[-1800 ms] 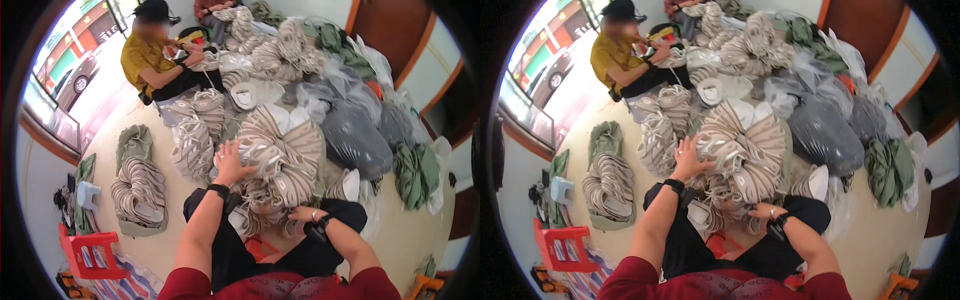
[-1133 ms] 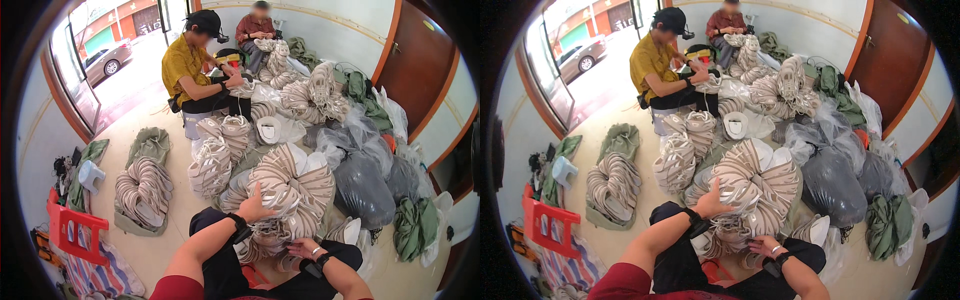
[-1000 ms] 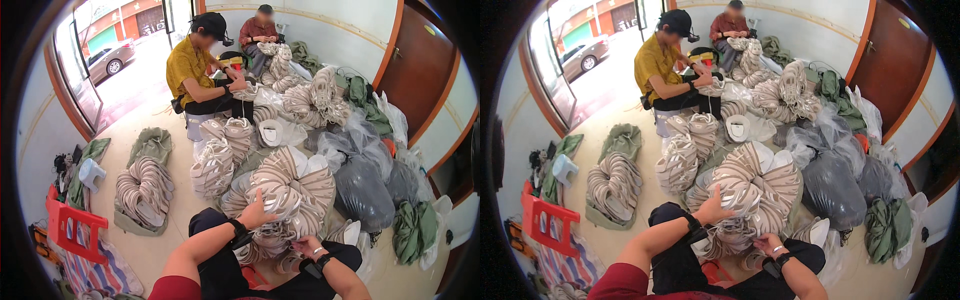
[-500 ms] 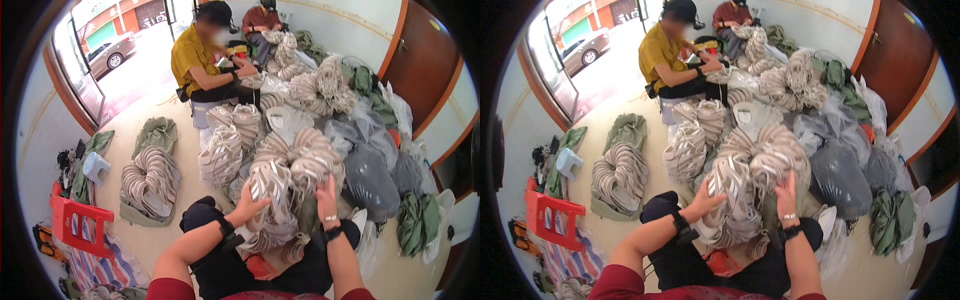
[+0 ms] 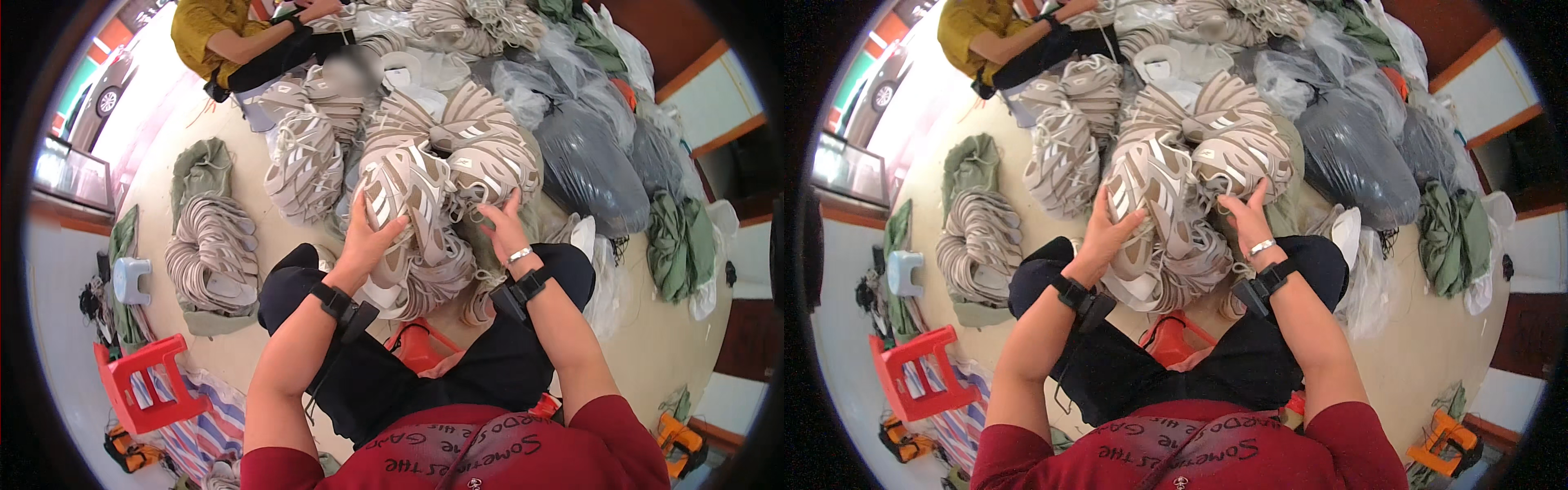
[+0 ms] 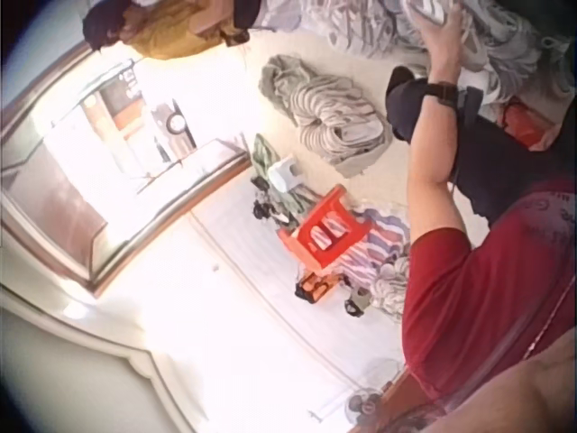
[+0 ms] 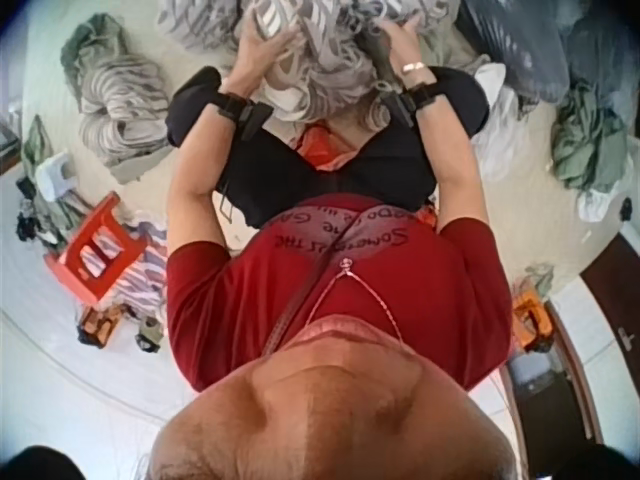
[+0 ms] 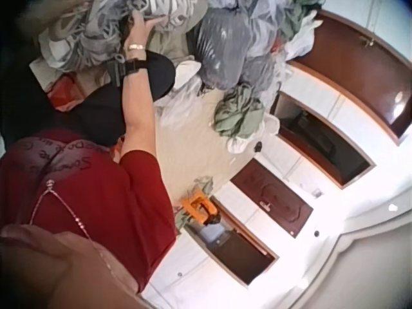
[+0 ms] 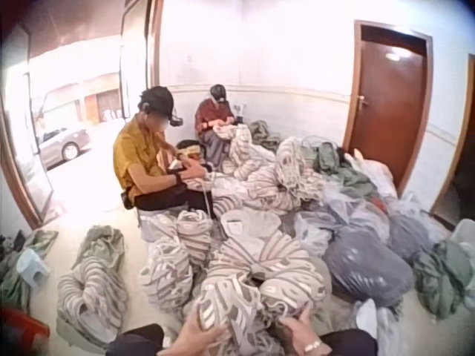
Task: The recorder is inserting laces into several shoe uppers while sitting on the floor in a manufacturing or assembly area.
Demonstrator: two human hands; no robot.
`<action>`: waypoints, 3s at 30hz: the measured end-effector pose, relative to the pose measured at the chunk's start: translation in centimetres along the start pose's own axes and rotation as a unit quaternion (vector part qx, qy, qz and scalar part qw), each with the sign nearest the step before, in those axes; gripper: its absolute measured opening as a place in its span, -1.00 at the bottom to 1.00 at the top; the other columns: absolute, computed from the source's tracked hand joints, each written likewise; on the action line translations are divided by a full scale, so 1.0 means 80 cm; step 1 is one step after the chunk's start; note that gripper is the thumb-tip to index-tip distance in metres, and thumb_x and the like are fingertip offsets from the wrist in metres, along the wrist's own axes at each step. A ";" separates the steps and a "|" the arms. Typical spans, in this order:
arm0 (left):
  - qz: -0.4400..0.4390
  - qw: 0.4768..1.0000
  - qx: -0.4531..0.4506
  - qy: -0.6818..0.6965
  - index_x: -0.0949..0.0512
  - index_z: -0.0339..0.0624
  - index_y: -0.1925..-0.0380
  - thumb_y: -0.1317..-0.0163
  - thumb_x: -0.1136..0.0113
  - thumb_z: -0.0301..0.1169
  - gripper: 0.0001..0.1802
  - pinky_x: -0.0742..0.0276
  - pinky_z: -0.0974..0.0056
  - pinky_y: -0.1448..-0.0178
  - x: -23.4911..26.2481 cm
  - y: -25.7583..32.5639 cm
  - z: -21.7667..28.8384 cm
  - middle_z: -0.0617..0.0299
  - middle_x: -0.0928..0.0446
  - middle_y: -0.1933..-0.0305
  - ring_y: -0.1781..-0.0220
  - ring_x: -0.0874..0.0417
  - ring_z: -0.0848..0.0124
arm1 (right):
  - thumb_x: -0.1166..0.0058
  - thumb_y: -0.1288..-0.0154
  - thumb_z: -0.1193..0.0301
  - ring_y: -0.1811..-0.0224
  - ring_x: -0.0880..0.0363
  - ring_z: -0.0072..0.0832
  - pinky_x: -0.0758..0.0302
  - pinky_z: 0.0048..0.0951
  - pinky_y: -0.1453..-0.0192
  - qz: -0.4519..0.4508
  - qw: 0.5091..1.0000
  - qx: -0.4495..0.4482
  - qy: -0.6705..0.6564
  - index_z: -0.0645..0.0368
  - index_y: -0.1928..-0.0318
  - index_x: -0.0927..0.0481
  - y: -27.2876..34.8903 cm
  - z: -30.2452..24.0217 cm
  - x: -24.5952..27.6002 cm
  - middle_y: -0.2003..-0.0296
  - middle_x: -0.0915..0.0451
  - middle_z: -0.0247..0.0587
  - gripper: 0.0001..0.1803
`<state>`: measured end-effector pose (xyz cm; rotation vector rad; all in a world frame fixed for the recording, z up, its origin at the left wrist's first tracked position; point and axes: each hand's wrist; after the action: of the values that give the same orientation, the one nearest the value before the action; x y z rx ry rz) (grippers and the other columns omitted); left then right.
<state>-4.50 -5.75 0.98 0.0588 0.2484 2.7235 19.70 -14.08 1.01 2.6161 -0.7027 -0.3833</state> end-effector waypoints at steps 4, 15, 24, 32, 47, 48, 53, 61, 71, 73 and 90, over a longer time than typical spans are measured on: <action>0.014 0.993 0.001 -0.121 0.03 -0.27 -0.42 -0.07 -0.41 -0.29 0.03 -0.34 0.20 -0.30 -0.003 -0.002 0.011 -0.12 -0.33 -0.29 -0.31 -0.38 0.16 | -0.24 -0.16 0.32 -0.44 -0.04 -0.26 -0.09 -0.05 -0.40 -0.005 0.999 0.039 0.011 -0.08 -0.45 0.68 -0.023 0.022 0.013 -0.49 0.24 -0.06 0.29; 0.056 0.797 -0.325 -0.507 -0.23 -0.13 -0.37 0.02 -0.26 -0.45 -0.15 -0.01 -0.05 -0.47 -0.037 -0.012 0.052 -0.12 -0.19 -0.41 -0.44 -0.12 -0.08 | -0.26 0.03 0.20 -0.47 0.60 0.35 0.26 0.01 -0.53 0.116 0.961 0.149 0.200 0.36 -0.36 0.72 -0.061 0.041 -0.033 -0.39 0.60 0.52 0.41; -0.056 0.773 -0.332 -0.538 -0.54 0.04 -0.15 -0.06 -0.14 -0.45 -0.45 0.24 -0.16 -0.51 -0.084 -0.027 0.049 0.19 -0.27 -0.43 -0.52 -0.05 0.00 | -0.21 -0.01 0.23 -0.45 0.74 0.34 0.26 0.05 -0.52 0.084 0.981 0.084 0.155 0.29 -0.33 0.80 -0.040 0.022 -0.027 -0.34 0.64 0.64 0.39; 0.000 0.710 -0.204 -0.674 -0.11 0.18 -0.45 0.06 -0.41 -0.24 0.03 0.22 -0.22 -0.50 -0.082 -0.028 0.038 0.14 0.07 -0.56 -0.56 0.11 -0.01 | -0.25 -0.01 0.15 -0.49 0.68 0.25 0.39 -0.02 -0.54 0.045 0.977 0.112 0.175 0.43 -0.35 0.70 -0.048 0.039 -0.025 -0.41 0.58 0.46 0.40; -0.021 0.793 -0.167 -0.585 -0.02 -0.05 -0.44 0.07 -0.36 -0.51 0.05 -0.16 0.06 -0.47 0.025 -0.018 0.020 -0.03 -0.03 -0.51 -0.50 -0.07 -0.10 | -0.27 -0.09 0.16 -0.56 0.47 0.01 0.20 -0.14 -0.53 -0.016 0.975 0.216 0.051 0.13 -0.51 0.22 -0.060 -0.027 -0.005 -0.50 0.19 0.15 0.15; -0.025 0.799 -0.170 -0.577 -0.02 -0.08 -0.44 0.08 -0.37 -0.51 0.04 -0.19 0.06 -0.45 0.030 -0.018 0.017 -0.06 -0.05 -0.49 -0.47 -0.12 -0.11 | -0.27 -0.10 0.16 -0.56 0.53 0.01 0.20 -0.11 -0.53 -0.029 0.975 0.219 0.037 0.13 -0.51 0.26 -0.060 -0.027 -0.010 -0.50 0.25 0.15 0.16; -0.027 0.835 -0.178 -0.520 -0.03 -0.14 -0.42 0.05 -0.36 -0.48 0.02 -0.26 0.05 -0.40 0.051 -0.016 0.009 -0.14 -0.10 -0.45 -0.42 -0.21 -0.13 | -0.28 -0.11 0.11 -0.54 0.62 0.07 0.19 0.04 -0.51 -0.080 0.962 0.208 0.159 0.11 -0.50 0.44 -0.058 -0.011 -0.018 -0.50 0.42 0.16 0.26; -0.025 0.816 -0.148 -0.558 -0.07 -0.08 -0.41 0.02 -0.38 -0.32 -0.02 -0.45 0.02 -0.18 0.050 -0.023 0.015 -0.11 -0.24 -0.30 -0.19 -0.45 -0.11 | -0.24 -0.11 0.04 -0.52 0.56 0.18 0.22 -0.10 -0.55 -0.079 0.929 0.114 0.344 0.36 -0.35 0.75 -0.053 0.031 -0.009 -0.44 0.54 0.39 0.41; 0.006 0.799 -0.159 -0.580 -0.22 0.06 -0.33 0.02 -0.40 -0.29 -0.13 -0.44 -0.02 -0.16 0.036 -0.022 0.023 -0.05 -0.28 -0.24 -0.15 -0.42 -0.14 | -0.03 -0.24 0.06 0.25 -0.61 -0.03 -0.52 -0.25 0.18 -0.154 0.841 -0.002 0.519 0.65 -0.30 0.63 -0.022 0.019 0.018 0.20 -0.60 0.32 0.23; 0.014 0.801 -0.168 -0.575 -0.25 0.05 -0.31 0.01 -0.40 -0.29 -0.16 -0.44 -0.02 -0.14 0.032 -0.022 0.026 -0.05 -0.28 -0.24 -0.14 -0.43 -0.13 | -0.01 -0.25 0.08 0.30 -0.61 -0.07 -0.53 -0.25 0.20 -0.158 0.830 0.018 0.534 0.57 -0.18 0.22 -0.023 0.013 0.032 0.27 -0.63 0.22 -0.08; -0.037 0.775 -0.215 -0.593 -0.34 0.13 -0.28 0.03 -0.36 -0.27 -0.22 -0.01 -0.30 -0.42 0.007 -0.027 0.006 0.13 -0.16 -0.46 -0.50 -0.10 -0.03 | -0.10 -0.21 0.24 0.03 -0.57 -0.12 -0.47 -0.27 -0.10 -0.281 0.872 0.144 0.374 0.33 -0.17 -0.44 -0.024 0.075 -0.096 0.07 -0.59 0.12 -0.43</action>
<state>-4.13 -3.53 1.04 1.4924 -0.7077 2.0550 11.95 -10.37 -3.95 2.8672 0.2933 0.6242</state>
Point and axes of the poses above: each hand's wrist, its own y-axis away from the middle knuckle, its own x-axis out of the back of the hand, z = x × y
